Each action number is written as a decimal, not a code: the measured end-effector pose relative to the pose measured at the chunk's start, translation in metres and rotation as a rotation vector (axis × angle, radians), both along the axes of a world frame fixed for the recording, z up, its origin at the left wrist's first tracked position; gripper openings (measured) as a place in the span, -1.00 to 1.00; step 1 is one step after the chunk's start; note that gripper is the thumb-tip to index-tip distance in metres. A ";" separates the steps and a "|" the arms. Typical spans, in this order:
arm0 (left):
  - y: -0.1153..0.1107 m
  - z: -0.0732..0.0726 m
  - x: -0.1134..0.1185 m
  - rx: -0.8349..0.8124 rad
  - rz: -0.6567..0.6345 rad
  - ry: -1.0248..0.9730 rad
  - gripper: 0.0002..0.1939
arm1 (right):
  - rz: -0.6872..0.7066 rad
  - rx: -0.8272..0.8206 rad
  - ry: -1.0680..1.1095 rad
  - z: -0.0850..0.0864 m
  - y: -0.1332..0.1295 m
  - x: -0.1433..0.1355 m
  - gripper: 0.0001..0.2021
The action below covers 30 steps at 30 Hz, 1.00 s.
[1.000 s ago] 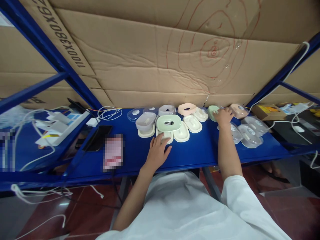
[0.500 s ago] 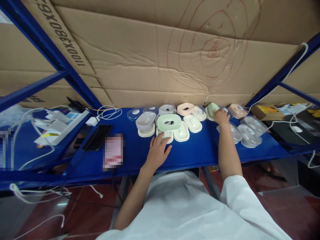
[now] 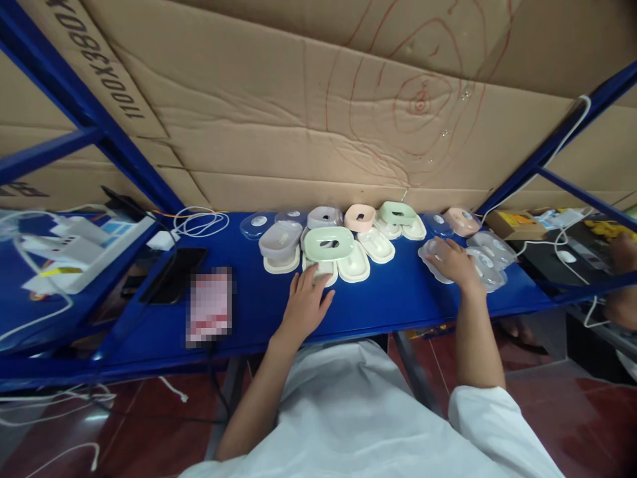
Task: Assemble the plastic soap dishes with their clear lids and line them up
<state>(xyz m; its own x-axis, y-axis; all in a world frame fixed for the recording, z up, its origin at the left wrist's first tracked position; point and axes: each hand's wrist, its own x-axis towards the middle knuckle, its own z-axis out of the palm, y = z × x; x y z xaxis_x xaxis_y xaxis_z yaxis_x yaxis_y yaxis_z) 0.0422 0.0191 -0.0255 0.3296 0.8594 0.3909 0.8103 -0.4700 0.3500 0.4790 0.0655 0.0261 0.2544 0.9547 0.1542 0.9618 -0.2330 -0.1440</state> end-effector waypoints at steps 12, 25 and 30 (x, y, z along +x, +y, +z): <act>-0.001 0.002 0.000 -0.022 0.000 0.016 -0.61 | 0.235 0.304 -0.112 0.006 0.016 -0.026 -0.61; -0.001 0.000 0.001 -0.005 0.006 0.027 -0.62 | 0.190 0.243 -0.063 -0.015 -0.003 -0.064 -0.45; -0.001 0.001 0.001 -0.006 0.004 0.016 -0.62 | 0.365 0.276 -0.112 -0.005 -0.004 -0.069 -0.50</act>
